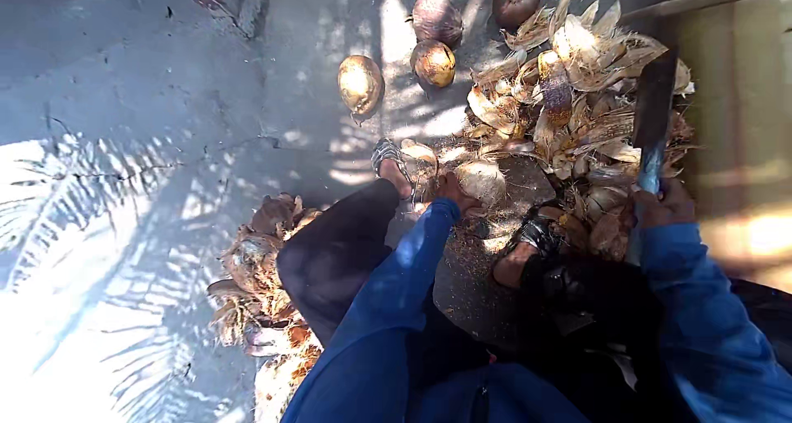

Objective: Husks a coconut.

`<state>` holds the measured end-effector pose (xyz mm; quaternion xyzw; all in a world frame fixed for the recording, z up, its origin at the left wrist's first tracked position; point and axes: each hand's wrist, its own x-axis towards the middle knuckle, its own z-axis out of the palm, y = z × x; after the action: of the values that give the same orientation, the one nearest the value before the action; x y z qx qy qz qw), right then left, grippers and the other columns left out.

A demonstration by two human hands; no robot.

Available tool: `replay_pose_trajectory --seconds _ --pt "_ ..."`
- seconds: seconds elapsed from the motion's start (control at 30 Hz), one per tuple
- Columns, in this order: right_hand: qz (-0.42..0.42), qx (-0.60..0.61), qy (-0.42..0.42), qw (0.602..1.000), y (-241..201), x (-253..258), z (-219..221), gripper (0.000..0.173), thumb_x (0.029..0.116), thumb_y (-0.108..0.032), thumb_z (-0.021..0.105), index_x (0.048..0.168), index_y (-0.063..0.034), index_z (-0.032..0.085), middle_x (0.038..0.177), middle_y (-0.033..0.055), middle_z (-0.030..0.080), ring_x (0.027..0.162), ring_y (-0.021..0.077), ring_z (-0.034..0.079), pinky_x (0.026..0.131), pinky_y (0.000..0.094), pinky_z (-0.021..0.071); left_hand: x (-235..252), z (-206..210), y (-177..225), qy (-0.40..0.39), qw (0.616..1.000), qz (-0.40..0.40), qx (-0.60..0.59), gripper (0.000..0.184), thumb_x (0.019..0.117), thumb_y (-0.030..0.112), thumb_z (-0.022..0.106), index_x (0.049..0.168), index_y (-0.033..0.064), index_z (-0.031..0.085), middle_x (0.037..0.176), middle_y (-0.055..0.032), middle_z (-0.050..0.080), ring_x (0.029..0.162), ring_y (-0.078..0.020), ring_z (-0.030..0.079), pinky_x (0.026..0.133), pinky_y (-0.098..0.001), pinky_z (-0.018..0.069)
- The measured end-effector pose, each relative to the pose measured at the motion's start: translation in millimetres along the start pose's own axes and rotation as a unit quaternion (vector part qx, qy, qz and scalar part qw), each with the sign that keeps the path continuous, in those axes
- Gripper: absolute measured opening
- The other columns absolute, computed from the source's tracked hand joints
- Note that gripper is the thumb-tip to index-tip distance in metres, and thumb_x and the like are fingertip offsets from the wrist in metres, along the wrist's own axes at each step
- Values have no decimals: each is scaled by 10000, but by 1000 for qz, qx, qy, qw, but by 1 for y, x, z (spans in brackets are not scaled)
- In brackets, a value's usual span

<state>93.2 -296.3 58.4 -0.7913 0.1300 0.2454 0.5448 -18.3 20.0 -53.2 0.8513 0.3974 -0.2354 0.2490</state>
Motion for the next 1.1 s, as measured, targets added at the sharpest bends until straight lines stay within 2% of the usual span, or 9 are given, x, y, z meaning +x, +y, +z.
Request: replay_pose_trajectory --seconds 0.1,0.2,0.3,0.4,0.47,0.6,0.73,1.0,1.1 --pt "-78 19 -43 996 31 -38 18 564 881 -97 585 1392 43 390 864 59 611 589 102 629 566 293 587 -1 7 -8 -4 999 -42 4 1250 605 538 955 1556 40 316 1571 -297 358 1399 -450 450 1085 -629 441" --pt "-83 -168 -83 979 42 -42 45 581 971 -255 615 1403 100 459 1122 288 651 954 348 673 883 524 536 -15 6 -1 -19 997 -49 61 1252 631 512 939 1567 26 263 1588 -289 327 1368 -443 487 1053 -611 475" --pt "-5 -359 -185 915 36 -51 73 594 1027 -272 583 1518 0 388 1311 315 621 1230 452 620 1064 615 453 -21 2 8 -31 993 -49 99 1240 657 485 927 1569 -6 244 1588 -296 321 1355 -437 507 1046 -588 491" --pt "1 -459 -243 854 54 -69 104 702 969 -205 655 1563 -34 322 1332 289 622 1231 459 623 1045 621 471 -16 -4 12 -48 992 -53 105 1191 666 414 922 1560 -18 263 1565 -287 365 1336 -425 527 1038 -580 499" --pt "-34 -475 -231 848 84 -72 120 730 932 -265 666 1554 -39 360 1344 279 615 1229 458 618 1023 637 476 -11 -3 12 -56 989 -54 122 1164 686 442 904 1556 -9 274 1545 -279 398 1336 -415 530 1035 -580 500" --pt "-27 -504 -222 834 76 -90 116 660 1054 -475 463 1554 -51 387 1421 291 557 1218 486 619 981 641 493 6 13 -2 -39 992 -39 112 1109 722 411 898 1544 -19 290 1524 -299 415 1326 -426 538 1036 -570 507" --pt "26 -537 -234 810 45 -96 116 603 1103 -430 396 1565 -46 347 1479 316 488 1247 498 598 1007 632 483 6 21 -1 -10 994 -37 98 1123 699 383 914 1533 -26 282 1530 -307 388 1274 -421 581 979 -547 550" --pt "35 -461 -244 853 12 -28 175 558 1093 -304 484 1583 -78 337 1455 303 524 1321 468 550 1097 626 414 -10 5 21 -30 992 -74 93 1168 734 413 909 1554 -60 225 1517 -320 398 1334 -423 525 1033 -543 505" --pt "42 -488 -266 830 8 -40 163 581 1101 -381 429 1593 -95 310 1446 286 544 1323 465 552 1097 629 411 -3 -4 11 -51 994 -57 79 1148 707 316 924 1564 -1 230 1559 -305 353 1310 -435 545 1010 -581 515"
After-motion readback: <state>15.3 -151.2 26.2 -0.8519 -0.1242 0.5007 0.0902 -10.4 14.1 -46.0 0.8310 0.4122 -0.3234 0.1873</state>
